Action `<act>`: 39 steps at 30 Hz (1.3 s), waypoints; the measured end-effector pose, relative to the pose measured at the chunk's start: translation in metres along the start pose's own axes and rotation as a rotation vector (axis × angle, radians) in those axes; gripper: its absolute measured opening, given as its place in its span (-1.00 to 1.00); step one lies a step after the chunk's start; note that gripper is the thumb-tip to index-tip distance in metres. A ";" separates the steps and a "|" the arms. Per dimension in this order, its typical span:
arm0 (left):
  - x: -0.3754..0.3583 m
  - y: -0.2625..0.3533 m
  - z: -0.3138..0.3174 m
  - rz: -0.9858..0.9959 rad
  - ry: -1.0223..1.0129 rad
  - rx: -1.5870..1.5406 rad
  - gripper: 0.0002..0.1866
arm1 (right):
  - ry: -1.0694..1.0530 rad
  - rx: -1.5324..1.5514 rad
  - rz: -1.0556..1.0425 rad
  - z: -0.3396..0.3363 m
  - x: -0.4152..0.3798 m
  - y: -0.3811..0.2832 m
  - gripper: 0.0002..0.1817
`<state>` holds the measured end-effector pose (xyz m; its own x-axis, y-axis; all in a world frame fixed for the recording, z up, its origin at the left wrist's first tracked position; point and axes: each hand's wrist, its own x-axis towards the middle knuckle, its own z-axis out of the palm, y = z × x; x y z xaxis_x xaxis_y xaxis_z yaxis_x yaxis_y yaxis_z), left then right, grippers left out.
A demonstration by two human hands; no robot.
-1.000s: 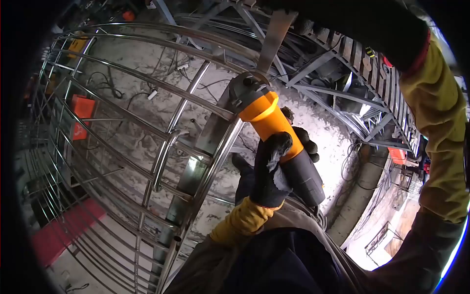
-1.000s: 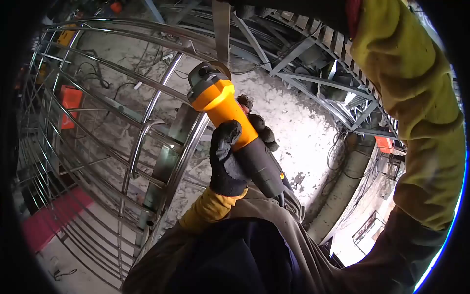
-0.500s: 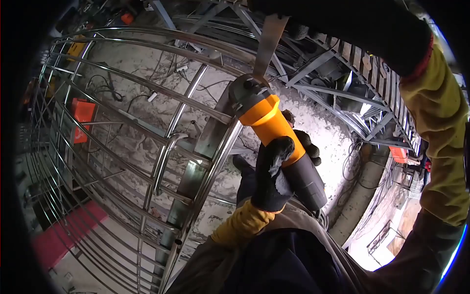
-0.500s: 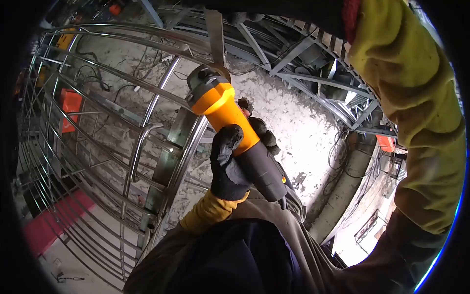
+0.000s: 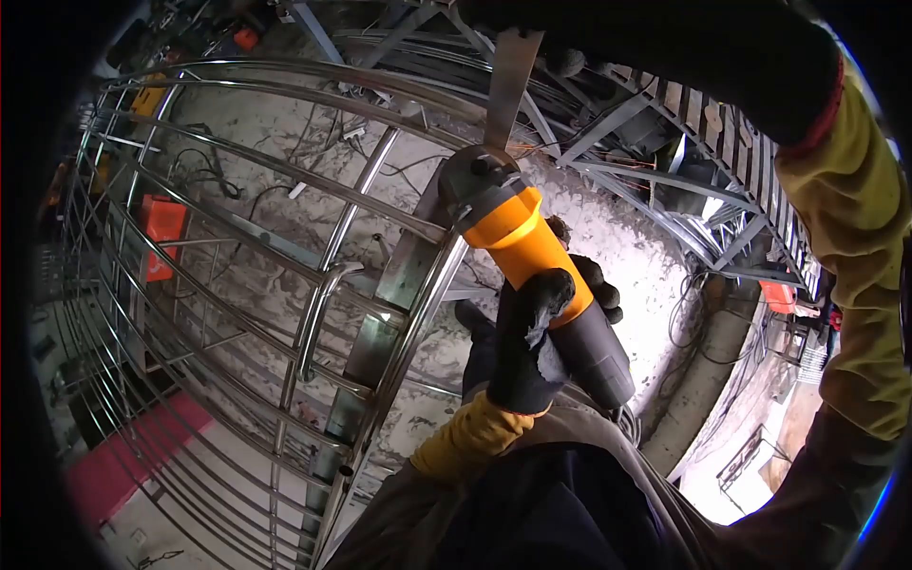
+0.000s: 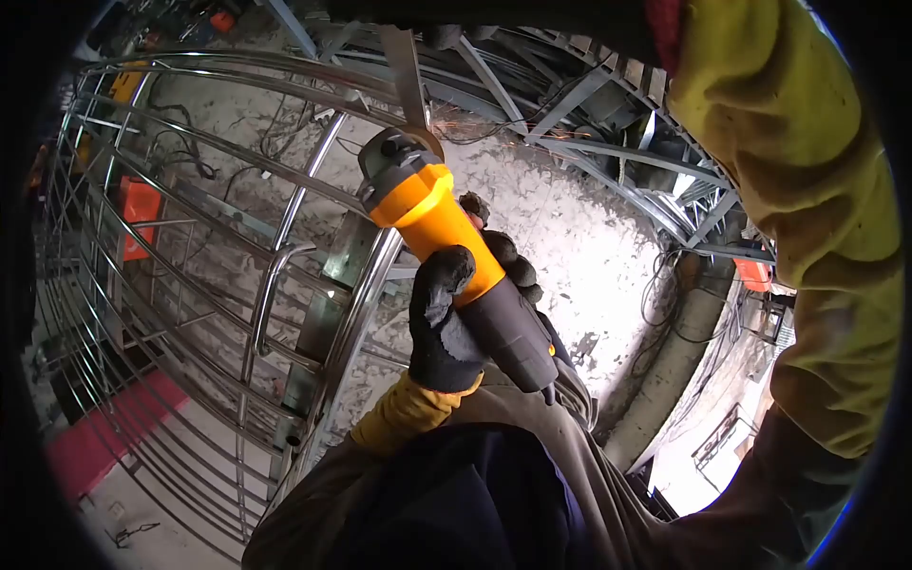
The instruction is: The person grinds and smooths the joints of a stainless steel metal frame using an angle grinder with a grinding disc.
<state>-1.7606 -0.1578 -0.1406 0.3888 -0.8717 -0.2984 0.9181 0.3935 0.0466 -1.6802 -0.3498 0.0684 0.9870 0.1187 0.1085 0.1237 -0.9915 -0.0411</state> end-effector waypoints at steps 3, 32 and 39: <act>-0.001 -0.001 0.000 -0.006 -0.011 0.027 -0.39 | 0.017 -0.109 -0.130 0.004 0.002 0.011 -0.86; -0.003 -0.002 0.004 -0.007 0.012 0.049 -0.38 | 0.350 -0.485 -0.683 0.011 0.003 0.043 -0.91; 0.006 0.003 -0.003 0.069 -0.009 0.048 -0.38 | 0.448 -0.678 -0.747 0.003 -0.003 0.038 -0.88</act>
<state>-1.7554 -0.1611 -0.1451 0.4521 -0.8456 -0.2839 0.8915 0.4390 0.1122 -1.6777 -0.3876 0.0632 0.5436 0.8060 0.2344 0.4564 -0.5182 0.7233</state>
